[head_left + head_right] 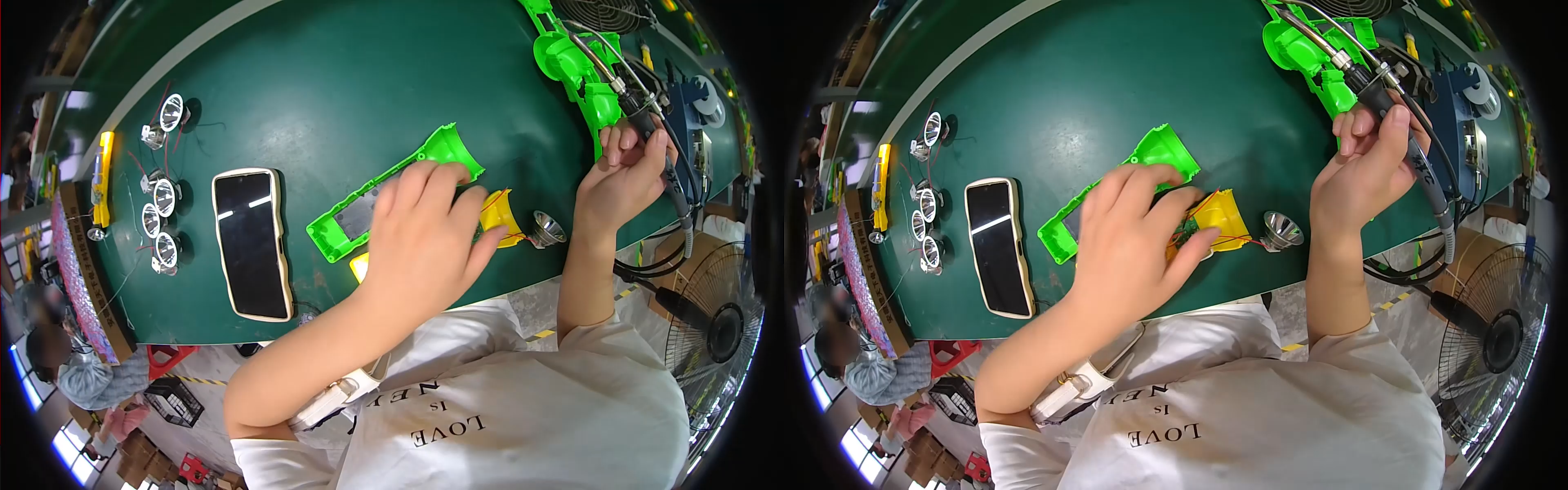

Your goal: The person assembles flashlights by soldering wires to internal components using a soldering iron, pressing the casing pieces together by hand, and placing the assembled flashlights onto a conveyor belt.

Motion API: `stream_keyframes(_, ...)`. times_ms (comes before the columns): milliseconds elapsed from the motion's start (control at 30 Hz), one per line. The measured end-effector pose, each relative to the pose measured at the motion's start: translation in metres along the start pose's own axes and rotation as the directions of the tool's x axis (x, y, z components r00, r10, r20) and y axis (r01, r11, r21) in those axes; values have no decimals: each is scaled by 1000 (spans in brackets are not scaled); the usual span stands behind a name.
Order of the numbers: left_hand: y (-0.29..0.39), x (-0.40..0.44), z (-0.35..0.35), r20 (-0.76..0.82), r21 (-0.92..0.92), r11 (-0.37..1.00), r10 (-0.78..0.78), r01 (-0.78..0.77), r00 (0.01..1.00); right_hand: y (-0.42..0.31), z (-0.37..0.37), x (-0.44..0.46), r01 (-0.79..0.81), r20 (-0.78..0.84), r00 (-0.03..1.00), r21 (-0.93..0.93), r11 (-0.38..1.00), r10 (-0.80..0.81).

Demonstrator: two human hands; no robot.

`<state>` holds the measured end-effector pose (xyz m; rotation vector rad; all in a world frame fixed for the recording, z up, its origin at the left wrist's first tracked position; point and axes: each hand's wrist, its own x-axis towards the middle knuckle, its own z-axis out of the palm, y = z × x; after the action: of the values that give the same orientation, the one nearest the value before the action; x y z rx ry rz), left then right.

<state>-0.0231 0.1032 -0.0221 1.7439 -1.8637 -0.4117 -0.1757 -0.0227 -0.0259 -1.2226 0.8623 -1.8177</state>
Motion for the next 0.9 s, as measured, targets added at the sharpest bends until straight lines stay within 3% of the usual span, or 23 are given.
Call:
stream_keyframes(100,1,11,6,-48,-85,996,28,-32,998,1,-1,0,-17,-9,1000,-13,1000,17)
stream_keyframes(167,1,12,4,-179,-154,979,107,-135,978,2,-3,1,-20,-6,1000,-11,1000,20)
stream_keyframes(267,4,0,-13,-211,-317,942,45,-112,977,1,-1,1,-15,-12,1000,-3,1000,15)
stream_keyframes(367,-1,-20,-29,-87,-606,796,-43,-19,995,1,2,-1,-6,-13,1000,7,1000,6)
stream_keyframes(400,-2,-28,-28,-89,-604,797,-46,-17,995,1,3,-1,-3,-7,1000,2,1000,4)
stream_keyframes(467,-3,-41,-27,-38,-746,652,-246,136,969,1,3,-2,1,17,1000,4,1000,-1)
stream_keyframes(500,0,-46,-29,-42,-746,651,-251,137,967,1,3,-3,4,40,999,5,1000,-4)
stream_keyframes(567,6,-51,-34,117,-879,338,-531,336,839,1,5,-5,-18,41,999,4,1000,17)
stream_keyframes(633,0,-56,-34,61,-849,407,-558,337,828,-1,8,-7,-42,49,998,9,999,42)
stream_keyframes(700,-9,-61,-38,-111,-525,785,-447,329,888,-7,11,-8,-140,174,976,37,989,132)
stream_keyframes(767,-12,-66,-42,-117,-497,785,-484,371,867,-15,17,-9,-155,227,963,33,987,144)
stream_keyframes(833,-18,-70,-46,-234,-189,938,-330,290,915,-24,22,-6,-204,474,868,75,976,145)
stream_keyframes(900,-21,-75,-47,-264,-158,938,-343,310,902,-31,28,-3,-234,515,837,35,971,183)
